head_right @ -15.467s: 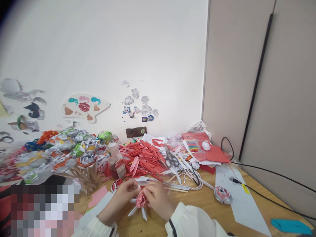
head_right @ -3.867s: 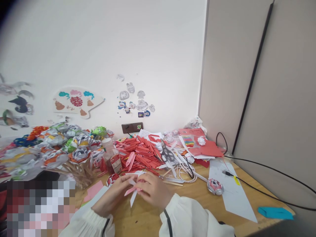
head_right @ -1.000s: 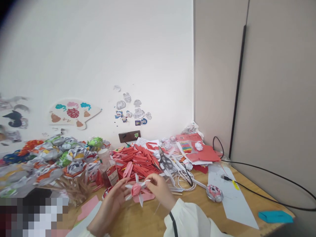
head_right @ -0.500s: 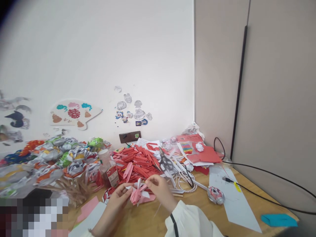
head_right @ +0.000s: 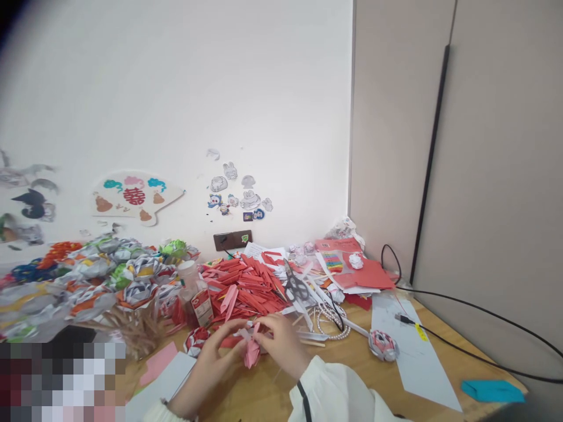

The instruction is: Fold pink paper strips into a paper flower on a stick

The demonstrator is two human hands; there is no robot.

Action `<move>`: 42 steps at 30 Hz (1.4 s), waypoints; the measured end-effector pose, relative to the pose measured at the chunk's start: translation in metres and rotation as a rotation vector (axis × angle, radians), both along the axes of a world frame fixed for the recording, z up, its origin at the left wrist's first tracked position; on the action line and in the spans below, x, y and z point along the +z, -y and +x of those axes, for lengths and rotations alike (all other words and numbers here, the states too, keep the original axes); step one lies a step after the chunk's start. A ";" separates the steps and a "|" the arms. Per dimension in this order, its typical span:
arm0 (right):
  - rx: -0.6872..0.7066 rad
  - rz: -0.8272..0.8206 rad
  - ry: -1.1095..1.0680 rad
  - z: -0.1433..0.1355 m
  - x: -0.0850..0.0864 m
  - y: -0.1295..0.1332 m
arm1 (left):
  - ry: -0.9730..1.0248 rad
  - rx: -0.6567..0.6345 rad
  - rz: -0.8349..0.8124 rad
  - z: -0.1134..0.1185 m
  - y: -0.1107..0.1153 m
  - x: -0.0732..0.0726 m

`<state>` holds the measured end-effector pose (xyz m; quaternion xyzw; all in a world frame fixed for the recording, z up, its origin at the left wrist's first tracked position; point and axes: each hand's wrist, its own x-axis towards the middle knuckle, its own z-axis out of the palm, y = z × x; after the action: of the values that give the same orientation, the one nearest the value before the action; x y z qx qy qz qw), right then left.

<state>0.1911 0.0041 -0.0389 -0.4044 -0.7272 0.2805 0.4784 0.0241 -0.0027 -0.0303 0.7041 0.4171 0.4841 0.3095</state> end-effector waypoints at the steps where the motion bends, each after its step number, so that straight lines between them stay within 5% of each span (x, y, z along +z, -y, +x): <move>1: -0.026 0.041 0.034 -0.001 0.001 0.001 | -0.056 0.011 0.037 0.000 0.001 0.001; 9: -0.077 0.136 0.006 -0.007 0.004 0.009 | -0.102 -0.026 0.058 0.002 -0.003 -0.007; 25: 0.010 0.038 -0.131 -0.011 -0.012 0.000 | -0.032 0.100 -0.047 0.003 -0.001 -0.004; 42: 0.006 0.092 -0.167 -0.011 -0.005 0.008 | -0.091 0.069 0.021 0.001 0.003 -0.001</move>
<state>0.1802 -0.0039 -0.0438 -0.3550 -0.6980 0.2812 0.5547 0.0252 -0.0060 -0.0312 0.7137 0.4497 0.4664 0.2663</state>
